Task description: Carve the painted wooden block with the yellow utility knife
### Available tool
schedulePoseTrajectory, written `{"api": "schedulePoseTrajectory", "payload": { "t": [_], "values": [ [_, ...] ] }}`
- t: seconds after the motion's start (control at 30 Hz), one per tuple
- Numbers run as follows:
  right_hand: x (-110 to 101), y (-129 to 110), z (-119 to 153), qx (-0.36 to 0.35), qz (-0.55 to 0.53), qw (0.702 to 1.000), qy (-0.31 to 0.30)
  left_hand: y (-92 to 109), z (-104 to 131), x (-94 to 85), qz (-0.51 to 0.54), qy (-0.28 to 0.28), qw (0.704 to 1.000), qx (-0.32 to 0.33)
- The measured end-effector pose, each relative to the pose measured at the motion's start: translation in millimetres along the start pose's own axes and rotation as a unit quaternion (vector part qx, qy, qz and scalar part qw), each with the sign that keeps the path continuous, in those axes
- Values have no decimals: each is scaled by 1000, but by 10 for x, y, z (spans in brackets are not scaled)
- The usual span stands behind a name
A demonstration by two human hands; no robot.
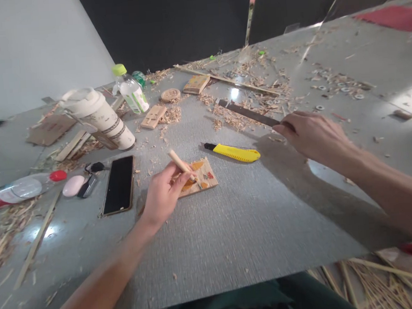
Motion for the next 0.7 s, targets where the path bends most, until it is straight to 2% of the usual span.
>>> {"api": "schedulePoseTrajectory", "payload": {
  "t": [0.13, 0.2, 0.27, 0.33, 0.4, 0.5, 0.57, 0.63, 0.7],
  "values": [
    [164, 57, -157, -28, 3, 999, -17, -167, -33, -78, 158, 35, 984, -71],
    [205, 61, -206, -37, 11, 999, -16, -169, -30, -134, 185, 64, 978, -75],
    [194, 34, -238, -37, 24, 999, 5, -118, -14, -198, 164, 88, 980, -72],
    [135, -82, -242, -53, 30, 997, 46, -48, 2, -275, 106, 108, 986, -69],
    [77, -314, -213, -107, 9, 991, 79, 3, 6, -373, 30, 127, 989, -62],
    [146, -742, -159, -208, -30, 977, 23, -16, -30, -492, -132, 122, 983, -46],
    [241, -971, -142, -255, -19, 966, -31, -95, -62, -539, -243, 108, 963, -36],
    [335, -1099, -154, -275, 0, 958, -80, -167, -84, -552, -321, 93, 942, -20],
    [385, -1145, -181, -282, 14, 954, -101, -179, -90, -542, -381, 86, 921, 1]
  ]
}}
Point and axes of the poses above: each hand's wrist, its own z-axis away from the middle knuckle, its own x-axis out of the palm, y = z × x, the point moved 7 cm from there along -z, towards the middle knuckle, and after that the axes turned 4 degrees about z, right-handed, at the moved point
